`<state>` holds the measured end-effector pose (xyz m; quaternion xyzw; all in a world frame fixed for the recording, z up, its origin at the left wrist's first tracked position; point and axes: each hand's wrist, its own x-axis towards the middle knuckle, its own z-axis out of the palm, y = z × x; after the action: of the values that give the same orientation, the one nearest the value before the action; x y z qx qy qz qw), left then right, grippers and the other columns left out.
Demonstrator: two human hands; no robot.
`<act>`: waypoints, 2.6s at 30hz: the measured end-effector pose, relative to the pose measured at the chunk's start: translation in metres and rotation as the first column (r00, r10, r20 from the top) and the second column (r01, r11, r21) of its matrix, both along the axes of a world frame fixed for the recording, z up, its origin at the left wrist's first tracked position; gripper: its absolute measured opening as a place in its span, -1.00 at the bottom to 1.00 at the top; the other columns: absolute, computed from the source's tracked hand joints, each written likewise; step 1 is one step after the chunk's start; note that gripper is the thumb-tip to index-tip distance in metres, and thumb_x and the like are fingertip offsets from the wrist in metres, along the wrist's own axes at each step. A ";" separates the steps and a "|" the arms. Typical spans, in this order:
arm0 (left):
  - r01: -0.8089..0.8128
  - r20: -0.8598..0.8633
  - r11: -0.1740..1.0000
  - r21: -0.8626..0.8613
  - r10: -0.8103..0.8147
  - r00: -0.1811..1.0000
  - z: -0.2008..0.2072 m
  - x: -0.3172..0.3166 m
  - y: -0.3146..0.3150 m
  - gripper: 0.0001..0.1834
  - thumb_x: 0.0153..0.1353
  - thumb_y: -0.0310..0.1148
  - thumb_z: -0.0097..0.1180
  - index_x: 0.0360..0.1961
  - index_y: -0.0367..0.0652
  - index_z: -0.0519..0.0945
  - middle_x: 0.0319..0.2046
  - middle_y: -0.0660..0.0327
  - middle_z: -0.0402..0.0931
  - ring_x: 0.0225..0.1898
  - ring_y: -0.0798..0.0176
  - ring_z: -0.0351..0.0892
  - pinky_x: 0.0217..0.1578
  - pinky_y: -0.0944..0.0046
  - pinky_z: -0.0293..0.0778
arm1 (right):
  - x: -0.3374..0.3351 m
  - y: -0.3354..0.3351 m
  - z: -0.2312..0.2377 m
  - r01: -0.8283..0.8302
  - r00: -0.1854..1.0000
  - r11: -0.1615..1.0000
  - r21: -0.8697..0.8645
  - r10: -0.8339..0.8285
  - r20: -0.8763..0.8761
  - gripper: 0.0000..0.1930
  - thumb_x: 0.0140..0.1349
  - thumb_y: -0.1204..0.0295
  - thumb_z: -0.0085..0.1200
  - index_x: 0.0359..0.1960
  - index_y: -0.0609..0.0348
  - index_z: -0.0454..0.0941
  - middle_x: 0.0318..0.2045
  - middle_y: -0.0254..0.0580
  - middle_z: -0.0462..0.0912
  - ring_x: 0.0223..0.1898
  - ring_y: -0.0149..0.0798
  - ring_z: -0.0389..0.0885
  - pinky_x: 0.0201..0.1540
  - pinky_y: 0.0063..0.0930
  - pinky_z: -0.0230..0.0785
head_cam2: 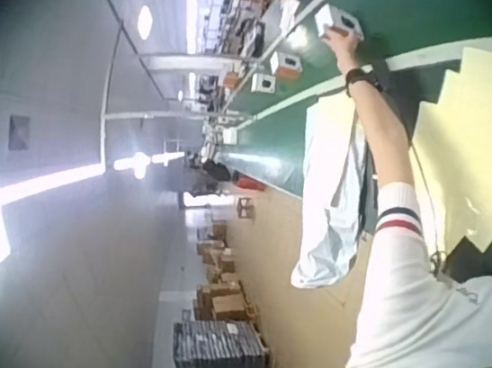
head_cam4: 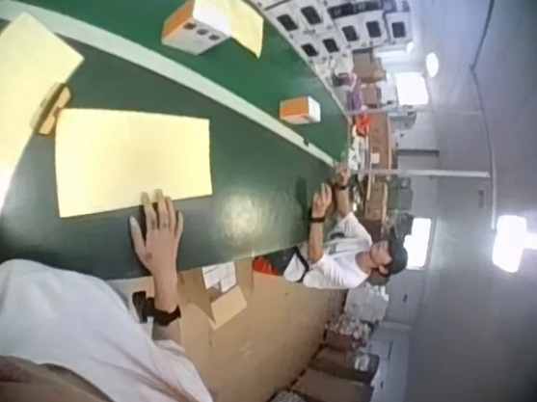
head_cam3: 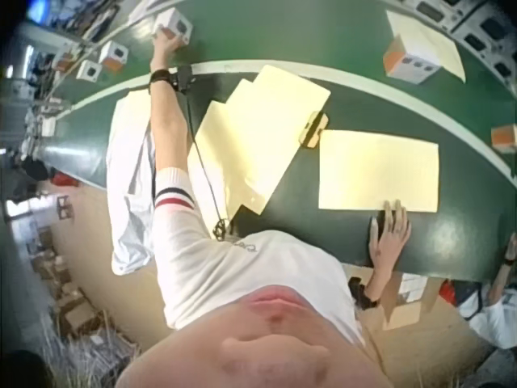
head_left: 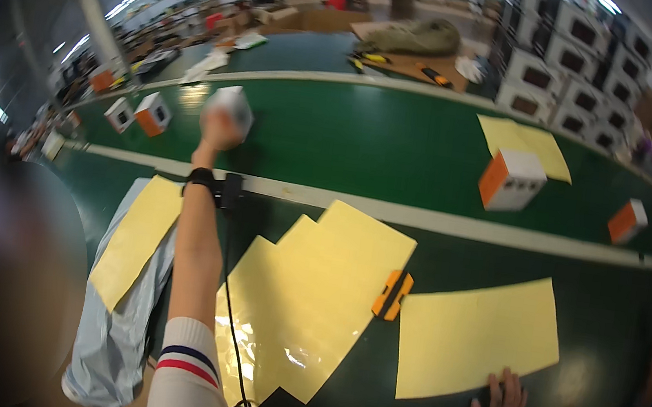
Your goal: Apply adhesive labels or protective films onto small white electronic or consumer product boxes on an assembly line.
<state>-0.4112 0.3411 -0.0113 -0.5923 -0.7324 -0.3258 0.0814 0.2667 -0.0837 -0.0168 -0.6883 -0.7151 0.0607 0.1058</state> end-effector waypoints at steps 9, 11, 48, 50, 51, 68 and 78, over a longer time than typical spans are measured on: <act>0.014 -0.014 1.000 0.005 -0.014 1.000 0.007 0.026 0.007 -0.15 -0.08 0.00 0.21 0.23 -0.17 0.25 0.00 -0.07 0.49 -0.09 -0.14 0.53 0.04 -0.01 0.34 | -0.007 0.007 0.005 0.049 0.999 0.996 0.070 -0.051 0.019 -0.62 0.16 0.33 0.01 0.01 0.16 0.41 0.23 -0.05 0.25 0.27 0.07 0.15 0.32 0.06 -0.18; 0.010 0.181 0.998 -0.067 0.002 0.984 0.015 0.029 0.003 -0.12 -0.10 0.03 0.25 0.18 -0.26 0.26 -0.06 -0.15 0.51 -0.14 -0.16 0.56 -0.10 0.07 0.47 | -0.002 0.006 -0.001 0.037 0.999 0.995 0.097 -0.037 -0.002 -0.68 0.19 0.33 -0.02 -0.06 0.21 0.42 0.23 -0.05 0.26 0.28 0.07 0.15 0.33 0.06 -0.19; 0.107 -0.006 0.888 -0.448 -0.123 0.992 0.006 0.238 -0.286 -0.27 -0.28 0.05 0.45 -0.30 -0.47 0.57 -0.24 -0.21 0.43 -0.19 -0.15 0.51 -0.15 0.13 0.49 | -0.017 -0.061 0.007 -0.603 0.797 0.791 0.106 0.602 0.040 -0.70 0.05 0.45 -0.01 -0.15 -0.02 0.59 0.14 -0.09 0.42 0.16 -0.07 0.37 0.22 0.06 0.10; 0.093 -0.042 0.895 -0.437 -0.123 0.991 0.002 0.233 -0.289 -0.25 -0.27 0.05 0.45 -0.27 -0.47 0.56 -0.24 -0.19 0.46 -0.20 -0.14 0.51 -0.14 0.14 0.48 | -0.015 -0.062 0.010 -0.611 0.789 0.784 0.107 0.614 0.002 -0.72 0.07 0.45 -0.02 -0.15 0.02 0.58 0.14 -0.09 0.42 0.18 -0.07 0.36 0.23 0.03 0.11; 0.087 -0.059 0.904 -0.419 -0.123 0.991 0.000 0.234 -0.288 -0.25 -0.27 0.05 0.44 -0.27 -0.48 0.56 -0.24 -0.19 0.47 -0.21 -0.13 0.51 -0.13 0.15 0.47 | -0.014 -0.062 0.011 -0.613 0.786 0.782 0.109 0.619 -0.017 -0.73 0.08 0.45 -0.02 -0.16 0.05 0.58 0.14 -0.09 0.42 0.19 -0.07 0.35 0.24 0.02 0.12; 0.153 0.079 0.883 -0.444 -0.132 0.988 0.008 0.246 -0.289 -0.44 -0.07 -0.19 0.37 -0.19 -0.38 0.43 -0.33 -0.14 0.58 -0.27 -0.10 0.62 -0.30 0.10 0.51 | -0.008 -0.057 -0.004 -0.569 0.739 0.734 0.371 0.654 -0.162 -0.91 0.14 0.55 0.09 -0.49 0.18 0.44 -0.13 -0.19 0.63 -0.02 -0.17 0.59 0.04 -0.16 0.47; 0.196 0.113 0.897 -0.397 -0.164 0.980 -0.005 0.234 -0.287 -0.43 -0.10 -0.21 0.38 -0.15 -0.35 0.43 -0.30 -0.18 0.57 -0.24 -0.15 0.61 -0.30 0.07 0.51 | -0.006 -0.058 -0.005 -0.573 0.724 0.725 0.383 0.666 -0.178 -0.96 0.17 0.51 0.03 -0.42 0.18 0.48 -0.11 -0.16 0.61 0.01 -0.19 0.57 0.06 -0.20 0.47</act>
<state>-0.1771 0.0538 -0.0161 -0.6484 -0.7287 -0.1953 -0.1020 0.2608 -0.1418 -0.0217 -0.3631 -0.8808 0.0879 0.2910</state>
